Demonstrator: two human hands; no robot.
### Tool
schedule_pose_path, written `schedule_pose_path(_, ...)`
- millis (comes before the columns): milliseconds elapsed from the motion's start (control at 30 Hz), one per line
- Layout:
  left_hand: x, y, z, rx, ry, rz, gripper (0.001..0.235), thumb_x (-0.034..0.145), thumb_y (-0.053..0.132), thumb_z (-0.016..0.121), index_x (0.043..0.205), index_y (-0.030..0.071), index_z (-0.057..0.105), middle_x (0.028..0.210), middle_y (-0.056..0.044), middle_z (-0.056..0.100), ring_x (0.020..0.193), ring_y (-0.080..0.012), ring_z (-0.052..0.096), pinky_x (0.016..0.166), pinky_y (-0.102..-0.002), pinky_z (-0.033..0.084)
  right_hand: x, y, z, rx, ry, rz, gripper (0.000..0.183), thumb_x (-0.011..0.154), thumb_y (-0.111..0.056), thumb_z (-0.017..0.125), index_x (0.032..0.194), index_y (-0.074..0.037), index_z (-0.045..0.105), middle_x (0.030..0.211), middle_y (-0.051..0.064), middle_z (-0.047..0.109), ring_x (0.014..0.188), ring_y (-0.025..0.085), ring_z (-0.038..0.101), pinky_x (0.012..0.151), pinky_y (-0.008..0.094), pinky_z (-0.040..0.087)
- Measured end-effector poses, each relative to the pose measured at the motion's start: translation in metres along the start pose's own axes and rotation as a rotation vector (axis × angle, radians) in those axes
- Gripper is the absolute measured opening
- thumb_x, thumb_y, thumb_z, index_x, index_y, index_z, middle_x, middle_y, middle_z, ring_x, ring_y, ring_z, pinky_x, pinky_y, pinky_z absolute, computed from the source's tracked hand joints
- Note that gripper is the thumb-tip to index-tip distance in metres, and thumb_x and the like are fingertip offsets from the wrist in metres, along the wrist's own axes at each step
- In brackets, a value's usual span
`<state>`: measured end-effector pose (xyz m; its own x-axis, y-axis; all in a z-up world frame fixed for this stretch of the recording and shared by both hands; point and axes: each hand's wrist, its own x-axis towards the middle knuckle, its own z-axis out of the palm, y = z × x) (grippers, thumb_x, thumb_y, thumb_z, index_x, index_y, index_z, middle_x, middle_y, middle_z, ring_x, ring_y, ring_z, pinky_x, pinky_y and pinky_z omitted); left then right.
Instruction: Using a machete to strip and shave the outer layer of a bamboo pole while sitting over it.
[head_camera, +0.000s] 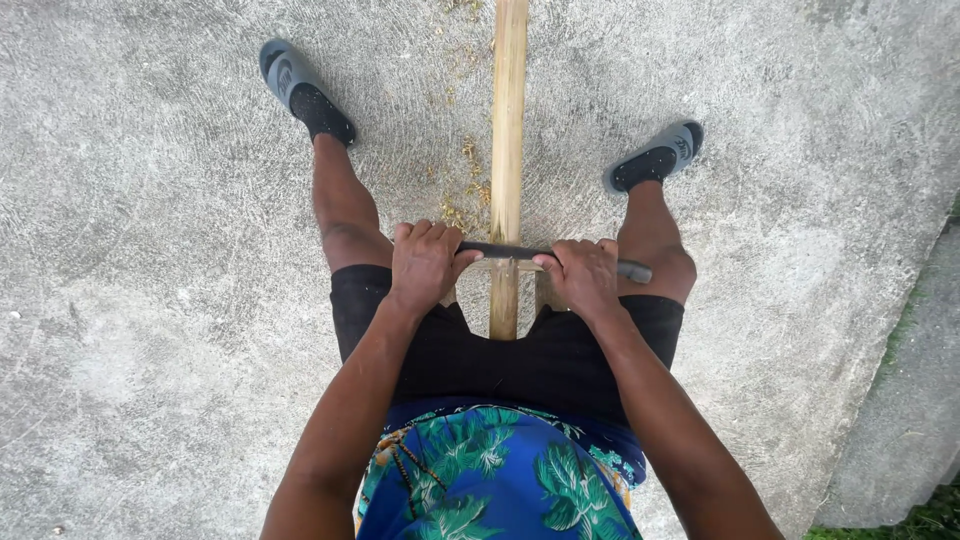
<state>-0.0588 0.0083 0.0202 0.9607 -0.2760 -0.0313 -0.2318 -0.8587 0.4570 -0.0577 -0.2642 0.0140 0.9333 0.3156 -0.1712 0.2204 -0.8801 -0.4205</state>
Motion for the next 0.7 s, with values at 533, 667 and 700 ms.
schedule_pose_path(533,-0.01,-0.01,0.018,-0.05,0.066,-0.023,0.046,0.086,0.057,0.069,0.079,0.011,0.065,0.071,-0.004,0.062,0.072,-0.0212,0.054,0.076,-0.041,0.034,0.001,0.009,0.006,-0.116,-0.009,-0.078,0.057,0.102,-0.058,0.05,0.071,-0.012,0.061,0.054,0.005,0.054,0.049,0.025,0.051,0.064,0.044,0.04)
schedule_pose_path(667,-0.025,-0.003,0.02,-0.136,-0.021,-0.044,0.044,0.085,0.056,0.069,0.079,0.013,0.066,0.069,-0.003,0.061,0.071,-0.0217,0.054,0.078,-0.041,0.034,-0.02,-0.003,-0.002,-0.105,-0.11,-0.001,0.055,0.099,-0.059,0.053,0.074,-0.011,0.063,0.054,0.006,0.056,0.049,0.025,0.054,0.062,0.046,0.04)
schedule_pose_path(700,-0.02,-0.005,0.02,-0.117,-0.008,-0.043,0.044,0.084,0.056,0.07,0.079,0.013,0.066,0.069,-0.002,0.061,0.071,-0.0212,0.054,0.078,-0.041,0.034,-0.011,-0.005,-0.005,-0.069,-0.088,-0.013,0.053,0.098,-0.057,0.055,0.075,-0.011,0.063,0.055,0.006,0.057,0.052,0.026,0.055,0.065,0.046,0.04)
